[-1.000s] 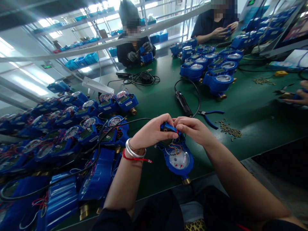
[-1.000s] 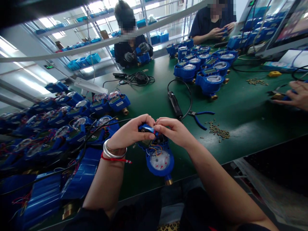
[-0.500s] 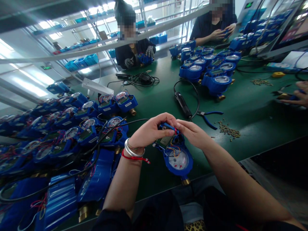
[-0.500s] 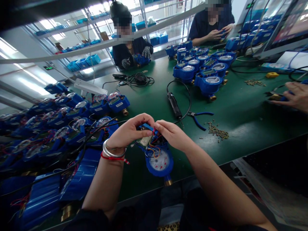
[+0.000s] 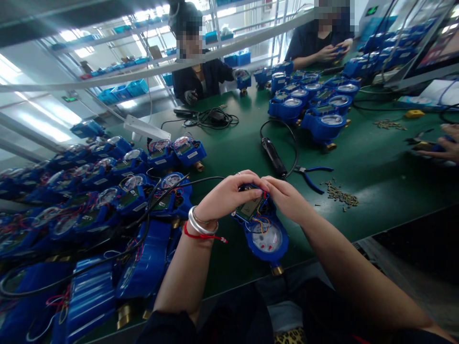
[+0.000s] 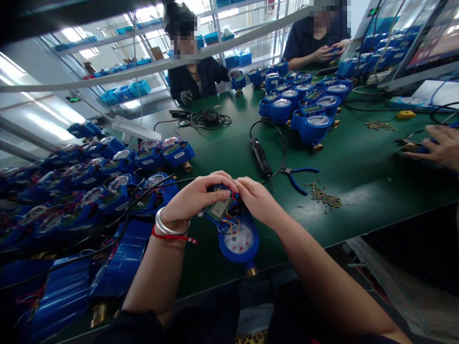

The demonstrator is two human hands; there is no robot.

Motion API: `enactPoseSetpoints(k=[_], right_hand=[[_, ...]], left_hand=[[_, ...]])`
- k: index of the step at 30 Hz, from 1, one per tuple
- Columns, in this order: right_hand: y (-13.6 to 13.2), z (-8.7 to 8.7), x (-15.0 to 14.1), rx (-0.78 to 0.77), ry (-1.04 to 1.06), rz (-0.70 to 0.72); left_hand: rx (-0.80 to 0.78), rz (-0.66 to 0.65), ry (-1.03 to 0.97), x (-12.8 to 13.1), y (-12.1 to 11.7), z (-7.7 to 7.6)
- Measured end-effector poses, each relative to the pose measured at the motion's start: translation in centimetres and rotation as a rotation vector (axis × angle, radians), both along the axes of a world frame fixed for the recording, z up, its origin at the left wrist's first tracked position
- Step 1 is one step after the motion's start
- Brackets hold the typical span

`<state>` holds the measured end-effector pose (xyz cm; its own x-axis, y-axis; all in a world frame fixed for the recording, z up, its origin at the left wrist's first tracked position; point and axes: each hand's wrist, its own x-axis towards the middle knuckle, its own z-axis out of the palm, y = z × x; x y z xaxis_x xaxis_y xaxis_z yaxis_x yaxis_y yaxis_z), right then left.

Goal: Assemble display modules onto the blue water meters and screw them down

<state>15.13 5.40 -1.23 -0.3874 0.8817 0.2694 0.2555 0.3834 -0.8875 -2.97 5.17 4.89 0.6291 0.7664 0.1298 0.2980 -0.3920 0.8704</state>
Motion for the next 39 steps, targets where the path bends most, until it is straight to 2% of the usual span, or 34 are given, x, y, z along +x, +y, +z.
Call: enactPoseSetpoints(k=[5,10,16,20,26,30,35,37,39], right_hand=[[0.1,0.2,0.2,0.045,-0.052,-0.072],[-1.2,1.7,1.2,0.048,-0.013,-0.286],[-3.1,2.3,1.2,-0.16,0.048,-0.105],[-3.4,2.4,0.7,-0.251,0.037,-0.089],[-3.3,3.4,0.8,-0.327,-0.011,-0.07],[-3.8,3.4,0.3,-0.217,-0.17,-0.166],[-4.7,3.2,-0.2,0.075,-0.347,-0.272],[-4.9,3.3,0.0,0.079,-0.292,-0.244],[-5.0,3.3,0.5,-0.011,-0.184,-0.193]], left_hand=[[0.014,-0.009,-0.041,0.0,0.0,-0.1],[-0.134,-0.047,-0.07,-0.2,0.0,-0.1],[-0.099,0.005,-0.001,-0.3,0.1,-0.1],[-0.085,0.007,0.019,-0.3,-0.1,-0.1],[-0.072,0.013,0.038,0.0,-0.3,-0.1],[-0.066,0.032,0.091,0.4,-0.2,-0.2],[-0.062,0.025,0.072,0.2,-0.1,-0.3],[-0.055,0.005,0.062,0.0,-0.2,-0.1],[-0.035,0.023,0.067,-0.2,-0.3,0.2]])
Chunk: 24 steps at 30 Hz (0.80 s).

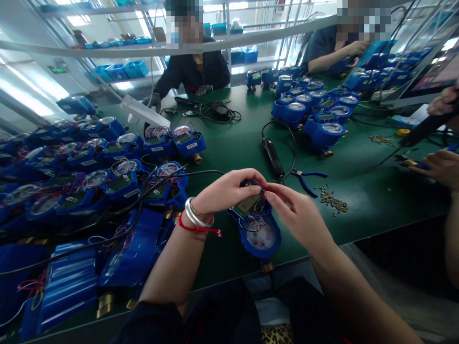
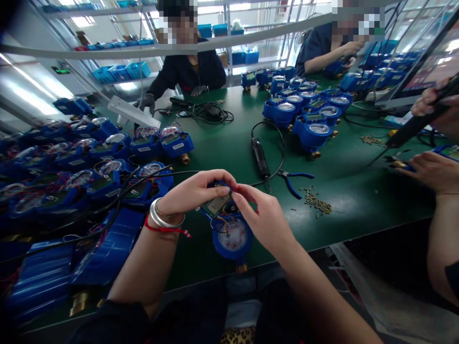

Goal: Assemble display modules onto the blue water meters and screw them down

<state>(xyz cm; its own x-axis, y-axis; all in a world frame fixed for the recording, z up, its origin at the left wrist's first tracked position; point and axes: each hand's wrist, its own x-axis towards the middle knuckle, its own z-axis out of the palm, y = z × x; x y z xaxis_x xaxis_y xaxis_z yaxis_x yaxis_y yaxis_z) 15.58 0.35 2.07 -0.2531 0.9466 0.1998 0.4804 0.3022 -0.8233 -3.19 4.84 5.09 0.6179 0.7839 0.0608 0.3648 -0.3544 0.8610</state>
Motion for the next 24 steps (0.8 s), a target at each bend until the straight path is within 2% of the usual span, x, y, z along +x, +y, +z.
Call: enactPoseSetpoints(k=[4,9,20,24], right_hand=[[0.1,-0.3,0.7,-0.127,0.188,0.04],[0.2,-0.3,0.3,-0.157,0.232,0.017],[-1.1,0.6,-0.9,-0.002,0.108,-0.115],[-1.0,0.7,-0.4,-0.169,0.295,-0.075]], left_hand=[[0.016,0.047,0.013,-0.1,-0.2,0.4],[0.008,0.049,0.031,0.1,-0.4,0.6],[0.048,0.009,0.026,0.1,-0.7,0.7],[0.012,-0.032,0.016,0.0,-0.6,0.9]])
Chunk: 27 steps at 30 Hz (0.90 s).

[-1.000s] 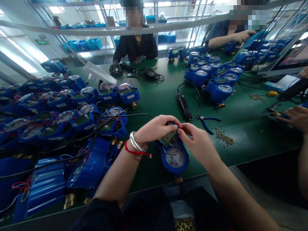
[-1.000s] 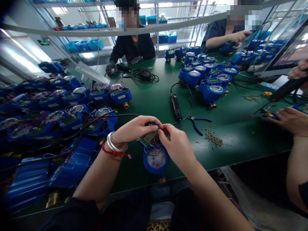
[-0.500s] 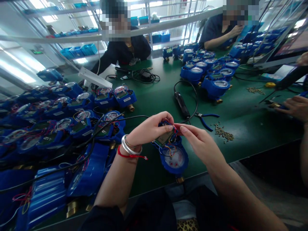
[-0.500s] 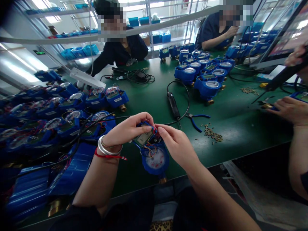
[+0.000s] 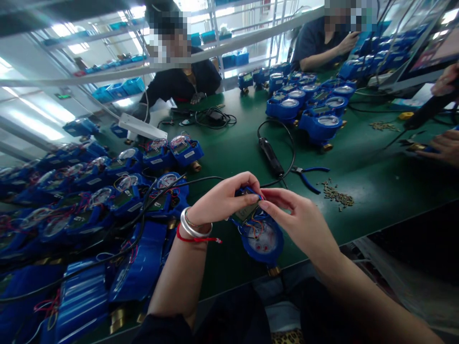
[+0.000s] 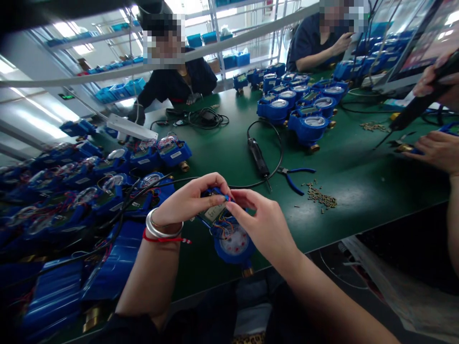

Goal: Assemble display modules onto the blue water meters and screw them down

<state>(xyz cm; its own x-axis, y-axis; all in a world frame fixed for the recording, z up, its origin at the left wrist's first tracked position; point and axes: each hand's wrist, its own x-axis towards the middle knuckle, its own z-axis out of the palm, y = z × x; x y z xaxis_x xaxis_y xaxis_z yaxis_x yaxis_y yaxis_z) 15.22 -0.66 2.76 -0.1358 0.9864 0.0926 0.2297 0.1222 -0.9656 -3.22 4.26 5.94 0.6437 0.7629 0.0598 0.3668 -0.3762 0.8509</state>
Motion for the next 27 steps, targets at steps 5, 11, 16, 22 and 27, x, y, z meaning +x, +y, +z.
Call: enactPoseSetpoints(k=[5,11,16,22,27], right_hand=[[0.9,-0.1,1.4,-0.142,0.112,0.16],[1.6,-0.7,1.9,-0.148,0.111,0.223],[1.8,-0.7,1.9,-0.159,0.103,0.224],[2.2,-0.6,2.0,-0.184,0.1,0.263],[2.5,-0.8,2.3,-0.184,0.083,0.294]], left_hand=[[-0.036,-0.047,0.005,0.1,0.1,0.0],[-0.067,-0.061,0.004,0.1,0.1,-0.2],[-0.084,-0.069,0.015,0.1,0.0,-0.2],[-0.087,-0.083,0.013,0.0,0.1,-0.1],[-0.103,-0.091,-0.008,0.0,0.1,-0.2]])
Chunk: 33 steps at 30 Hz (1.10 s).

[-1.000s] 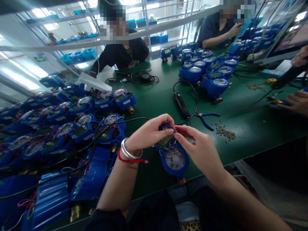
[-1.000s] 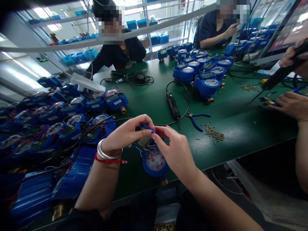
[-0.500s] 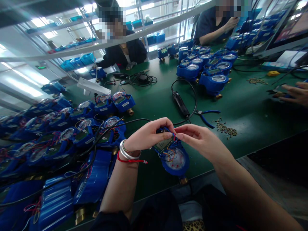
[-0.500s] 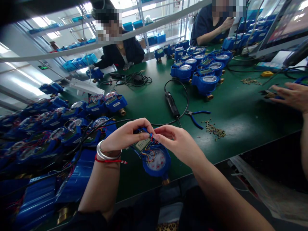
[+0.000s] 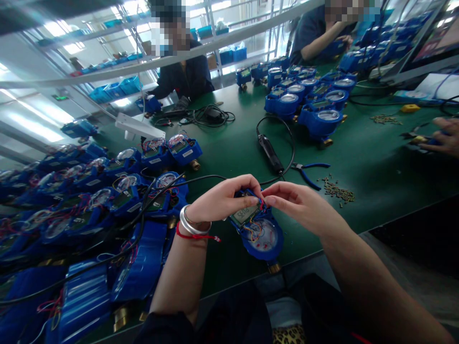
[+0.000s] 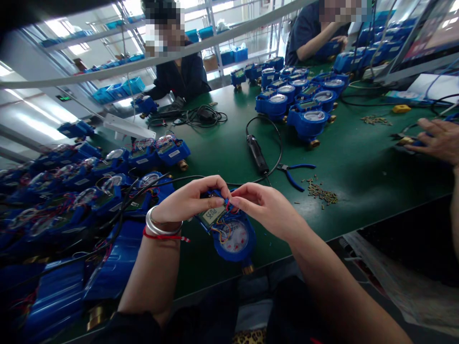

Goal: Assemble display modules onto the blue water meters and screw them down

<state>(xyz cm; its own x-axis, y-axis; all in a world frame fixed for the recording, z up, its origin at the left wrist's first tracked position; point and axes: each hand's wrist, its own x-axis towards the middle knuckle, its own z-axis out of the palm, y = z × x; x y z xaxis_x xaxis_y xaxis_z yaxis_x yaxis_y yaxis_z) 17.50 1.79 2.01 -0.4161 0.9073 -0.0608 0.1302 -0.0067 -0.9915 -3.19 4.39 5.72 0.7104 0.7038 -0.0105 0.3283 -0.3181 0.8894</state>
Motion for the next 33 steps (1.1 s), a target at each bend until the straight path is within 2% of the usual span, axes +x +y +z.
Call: enactPoseSetpoints(k=[8,13,17,19,21,26,29,33], right_hand=[[-0.1,-0.4,0.2,0.073,0.0,-0.013],[-0.8,-1.0,0.7,0.156,-0.017,-0.106],[-1.0,-3.1,3.0,0.263,-0.13,-0.33],[-1.2,-4.7,4.8,0.3,-0.203,-0.486],[-1.5,-6.6,6.6,0.301,-0.246,-0.581],[-3.0,-10.1,8.8,0.285,-0.32,-0.658],[-3.5,-10.8,8.7,0.306,-0.349,-0.677],[-3.5,-10.7,8.5,0.336,-0.381,-0.672]], left_hand=[[-0.019,0.024,0.029,0.1,0.2,-0.3],[-0.119,0.034,0.067,0.6,0.3,-0.2],[-0.228,0.082,0.124,0.9,0.3,0.0],[-0.279,0.104,0.133,0.9,0.4,0.0],[-0.333,0.126,0.126,0.8,0.5,-0.2],[-0.393,0.188,0.107,0.7,0.9,-0.8],[-0.439,0.208,0.097,1.0,0.8,-0.7],[-0.447,0.208,0.099,1.6,0.6,-0.4]])
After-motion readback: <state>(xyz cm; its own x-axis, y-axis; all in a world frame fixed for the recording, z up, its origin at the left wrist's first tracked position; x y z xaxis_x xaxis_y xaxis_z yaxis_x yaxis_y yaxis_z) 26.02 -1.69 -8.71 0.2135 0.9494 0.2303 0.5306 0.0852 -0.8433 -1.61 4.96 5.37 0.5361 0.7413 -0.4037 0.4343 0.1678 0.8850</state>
